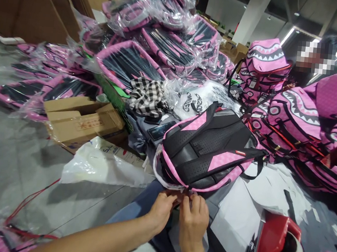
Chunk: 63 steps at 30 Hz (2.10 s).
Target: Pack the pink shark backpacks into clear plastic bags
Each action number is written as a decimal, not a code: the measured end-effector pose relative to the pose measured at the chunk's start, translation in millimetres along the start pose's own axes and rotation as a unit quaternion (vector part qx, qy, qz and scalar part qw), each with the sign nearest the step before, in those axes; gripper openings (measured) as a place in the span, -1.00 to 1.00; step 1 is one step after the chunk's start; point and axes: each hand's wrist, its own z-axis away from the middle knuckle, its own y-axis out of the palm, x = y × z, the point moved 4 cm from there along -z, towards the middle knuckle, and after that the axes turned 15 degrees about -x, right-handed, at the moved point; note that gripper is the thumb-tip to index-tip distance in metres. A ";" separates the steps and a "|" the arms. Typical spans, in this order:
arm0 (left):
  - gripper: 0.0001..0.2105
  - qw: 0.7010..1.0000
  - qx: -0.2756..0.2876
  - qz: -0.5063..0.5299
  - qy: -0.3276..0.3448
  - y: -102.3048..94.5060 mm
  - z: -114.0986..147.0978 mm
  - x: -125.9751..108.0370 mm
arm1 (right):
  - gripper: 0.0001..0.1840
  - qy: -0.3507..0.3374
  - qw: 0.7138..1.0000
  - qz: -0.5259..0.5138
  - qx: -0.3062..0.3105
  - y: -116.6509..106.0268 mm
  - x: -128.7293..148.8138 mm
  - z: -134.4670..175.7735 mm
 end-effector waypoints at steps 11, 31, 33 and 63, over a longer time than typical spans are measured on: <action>-0.78 1.000 -0.005 0.008 -0.004 8.9 1.7 5.0 | -0.87 0.098 0.985 -0.138 -0.039 -6.5 -10.9 20.6; -0.74 0.994 -0.010 -0.102 0.044 1.1 16.7 -18.3 | -0.84 0.008 0.999 -0.045 0.019 6.1 -6.0 -0.1; -0.74 0.993 0.011 -0.103 0.049 8.4 22.5 -21.9 | -0.83 0.004 0.998 -0.053 0.043 3.6 -2.9 -1.6; -0.63 0.989 0.141 -0.039 -0.030 0.3 -5.3 11.3 | -0.63 0.486 0.820 -0.290 0.083 33.3 -42.1 24.1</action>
